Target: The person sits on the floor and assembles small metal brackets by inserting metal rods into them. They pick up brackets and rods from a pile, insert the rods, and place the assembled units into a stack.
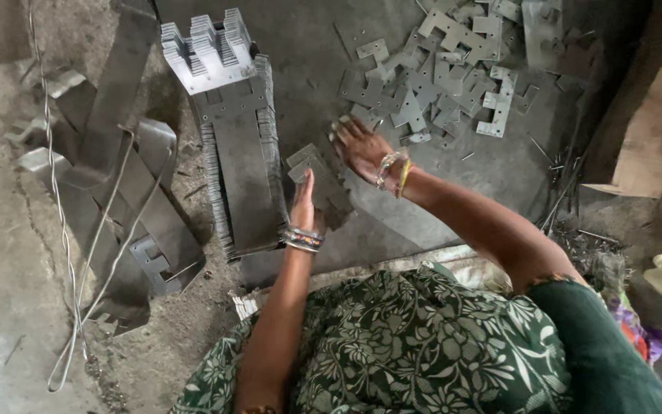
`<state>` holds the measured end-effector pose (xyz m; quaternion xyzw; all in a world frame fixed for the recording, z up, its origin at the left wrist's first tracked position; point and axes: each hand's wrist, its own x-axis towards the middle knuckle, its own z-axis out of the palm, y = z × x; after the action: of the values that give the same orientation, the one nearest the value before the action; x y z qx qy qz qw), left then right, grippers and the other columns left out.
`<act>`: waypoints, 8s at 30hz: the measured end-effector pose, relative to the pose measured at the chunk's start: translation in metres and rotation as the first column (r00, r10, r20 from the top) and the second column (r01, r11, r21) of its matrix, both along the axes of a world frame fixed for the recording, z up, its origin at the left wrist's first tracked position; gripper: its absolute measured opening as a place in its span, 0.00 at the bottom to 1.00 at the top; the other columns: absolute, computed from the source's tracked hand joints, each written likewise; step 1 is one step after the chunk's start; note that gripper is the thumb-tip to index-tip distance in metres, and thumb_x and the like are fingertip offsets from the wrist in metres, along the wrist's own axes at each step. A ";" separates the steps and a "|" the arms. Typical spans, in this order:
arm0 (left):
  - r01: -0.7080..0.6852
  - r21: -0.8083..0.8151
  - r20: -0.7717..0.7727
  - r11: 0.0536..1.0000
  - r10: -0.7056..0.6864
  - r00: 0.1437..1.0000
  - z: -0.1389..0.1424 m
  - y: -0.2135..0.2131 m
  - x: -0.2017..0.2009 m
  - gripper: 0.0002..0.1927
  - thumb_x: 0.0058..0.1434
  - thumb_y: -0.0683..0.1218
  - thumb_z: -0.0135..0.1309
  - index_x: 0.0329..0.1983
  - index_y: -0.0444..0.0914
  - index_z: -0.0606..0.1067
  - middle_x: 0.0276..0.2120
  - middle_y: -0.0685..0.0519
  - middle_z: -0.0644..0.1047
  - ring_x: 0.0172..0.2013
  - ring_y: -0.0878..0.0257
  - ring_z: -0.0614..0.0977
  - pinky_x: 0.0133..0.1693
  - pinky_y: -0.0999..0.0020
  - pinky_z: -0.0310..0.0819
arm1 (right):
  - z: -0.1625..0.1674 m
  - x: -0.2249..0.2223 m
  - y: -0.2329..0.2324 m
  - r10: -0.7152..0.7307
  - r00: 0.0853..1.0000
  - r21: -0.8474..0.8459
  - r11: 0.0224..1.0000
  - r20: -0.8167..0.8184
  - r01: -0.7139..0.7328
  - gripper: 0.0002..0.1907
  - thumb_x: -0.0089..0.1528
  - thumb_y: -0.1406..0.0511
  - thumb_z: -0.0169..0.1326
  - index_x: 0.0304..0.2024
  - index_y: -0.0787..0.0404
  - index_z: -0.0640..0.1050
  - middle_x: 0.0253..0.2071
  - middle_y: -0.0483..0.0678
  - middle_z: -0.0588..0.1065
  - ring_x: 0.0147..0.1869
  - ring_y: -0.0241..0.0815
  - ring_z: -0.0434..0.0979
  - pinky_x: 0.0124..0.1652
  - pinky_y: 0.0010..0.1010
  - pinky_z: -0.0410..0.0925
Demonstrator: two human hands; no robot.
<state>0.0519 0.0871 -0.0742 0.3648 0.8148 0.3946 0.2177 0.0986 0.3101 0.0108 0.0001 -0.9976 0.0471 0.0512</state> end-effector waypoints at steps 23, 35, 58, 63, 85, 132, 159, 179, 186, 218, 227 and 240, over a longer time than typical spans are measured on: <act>-0.672 0.012 1.000 0.740 -0.007 0.010 0.058 0.009 0.015 0.33 0.64 0.66 0.53 0.61 0.39 0.69 0.47 0.47 0.78 0.47 0.52 0.81 0.50 0.48 0.79 | 0.025 -0.039 0.061 -0.324 0.912 0.073 0.946 0.252 0.316 0.22 0.67 0.66 0.52 0.60 0.74 0.71 0.54 0.67 0.73 0.59 0.64 0.76 0.50 0.48 0.75; -0.637 0.029 1.000 0.770 -0.025 0.015 0.054 0.013 0.017 0.32 0.65 0.65 0.53 0.62 0.40 0.71 0.51 0.48 0.79 0.49 0.53 0.81 0.53 0.50 0.76 | -0.007 0.001 0.020 -0.343 0.936 0.220 0.910 -0.074 0.351 0.20 0.59 0.62 0.54 0.49 0.69 0.74 0.52 0.66 0.74 0.58 0.64 0.74 0.50 0.53 0.73; -0.499 -0.043 0.993 0.866 0.090 0.070 0.007 0.008 0.029 0.44 0.60 0.67 0.51 0.76 0.46 0.55 0.72 0.51 0.62 0.68 0.55 0.67 0.66 0.50 0.62 | 0.020 0.051 0.100 -0.578 0.697 -0.185 0.698 0.424 0.692 0.38 0.50 0.60 0.66 0.61 0.60 0.69 0.54 0.60 0.73 0.58 0.64 0.74 0.54 0.60 0.66; -0.514 -0.100 0.994 0.852 0.103 -0.023 0.019 0.007 0.027 0.46 0.55 0.69 0.56 0.73 0.46 0.60 0.65 0.48 0.70 0.61 0.53 0.75 0.60 0.51 0.71 | 0.008 0.067 0.063 -0.463 0.885 -0.524 0.764 -0.039 0.377 0.23 0.56 0.64 0.57 0.55 0.55 0.79 0.50 0.57 0.78 0.48 0.62 0.80 0.46 0.46 0.75; -0.512 0.068 0.879 0.856 0.191 0.437 -0.002 0.014 0.033 0.40 0.57 0.62 0.62 0.68 0.37 0.69 0.61 0.53 0.75 0.59 0.61 0.75 0.59 0.60 0.67 | 0.003 0.104 0.049 -0.596 0.738 -0.072 0.761 0.316 0.645 0.22 0.57 0.65 0.57 0.52 0.69 0.74 0.45 0.63 0.77 0.47 0.63 0.81 0.43 0.48 0.76; -0.602 -0.046 0.994 0.798 -0.026 -0.110 0.005 0.033 0.054 0.43 0.54 0.67 0.63 0.67 0.41 0.68 0.59 0.48 0.75 0.57 0.49 0.76 0.60 0.45 0.69 | 0.024 0.145 0.190 -0.965 0.214 -0.336 0.153 0.153 0.929 0.45 0.41 0.52 0.77 0.52 0.69 0.73 0.49 0.67 0.74 0.57 0.68 0.73 0.52 0.49 0.68; -0.501 -0.130 0.990 0.856 0.088 -0.106 0.012 0.033 0.055 0.37 0.58 0.66 0.60 0.63 0.43 0.70 0.52 0.50 0.78 0.51 0.52 0.80 0.52 0.51 0.77 | 0.008 0.150 0.039 -0.515 0.771 -0.117 0.798 0.374 0.591 0.12 0.66 0.68 0.45 0.51 0.66 0.73 0.43 0.60 0.76 0.46 0.59 0.79 0.43 0.49 0.75; -0.517 0.147 0.947 0.843 -0.271 -0.174 0.026 0.003 0.051 0.46 0.63 0.75 0.46 0.64 0.32 0.70 0.52 0.39 0.79 0.50 0.45 0.82 0.52 0.47 0.79 | 0.063 0.021 0.178 -0.592 0.590 -0.121 0.642 0.550 0.757 0.26 0.68 0.56 0.44 0.67 0.56 0.69 0.63 0.56 0.72 0.64 0.59 0.73 0.63 0.54 0.66; -0.529 0.093 0.972 0.844 -0.193 -0.137 0.006 0.017 0.054 0.45 0.58 0.75 0.49 0.65 0.38 0.68 0.54 0.41 0.78 0.50 0.46 0.82 0.52 0.47 0.79 | 0.011 0.099 0.071 -0.478 0.868 0.023 0.877 0.139 0.479 0.33 0.59 0.54 0.55 0.66 0.53 0.69 0.68 0.58 0.66 0.71 0.70 0.57 0.61 0.66 0.57; -0.550 0.034 0.982 0.834 -0.130 -0.136 0.032 0.009 0.039 0.38 0.67 0.72 0.50 0.63 0.37 0.69 0.55 0.46 0.76 0.54 0.50 0.78 0.59 0.49 0.73 | 0.061 0.134 0.039 0.262 0.939 0.088 0.965 -0.221 -0.248 0.19 0.61 0.63 0.56 0.55 0.47 0.80 0.55 0.43 0.74 0.57 0.45 0.76 0.55 0.42 0.73; -0.498 0.050 0.938 0.866 0.131 0.321 -0.013 0.024 0.043 0.44 0.64 0.71 0.45 0.73 0.39 0.61 0.69 0.54 0.64 0.68 0.58 0.62 0.68 0.54 0.53 | 0.016 0.075 0.056 -0.415 0.902 -0.125 0.895 0.123 0.429 0.36 0.51 0.53 0.67 0.56 0.62 0.74 0.48 0.61 0.76 0.52 0.61 0.76 0.47 0.47 0.72; -0.496 -0.051 0.994 0.867 -0.003 -0.107 0.021 0.006 0.044 0.52 0.55 0.83 0.35 0.62 0.40 0.72 0.50 0.45 0.79 0.47 0.50 0.82 0.48 0.48 0.80 | 0.052 0.066 0.043 -0.189 0.938 -0.600 0.727 0.291 0.333 0.22 0.60 0.64 0.63 0.55 0.64 0.74 0.44 0.56 0.81 0.42 0.50 0.84 0.41 0.37 0.79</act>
<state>0.0955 0.0931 -0.0531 -0.1662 0.3707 0.6998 0.5875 0.1647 0.3529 0.0629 -0.1634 -0.9104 0.3766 -0.0513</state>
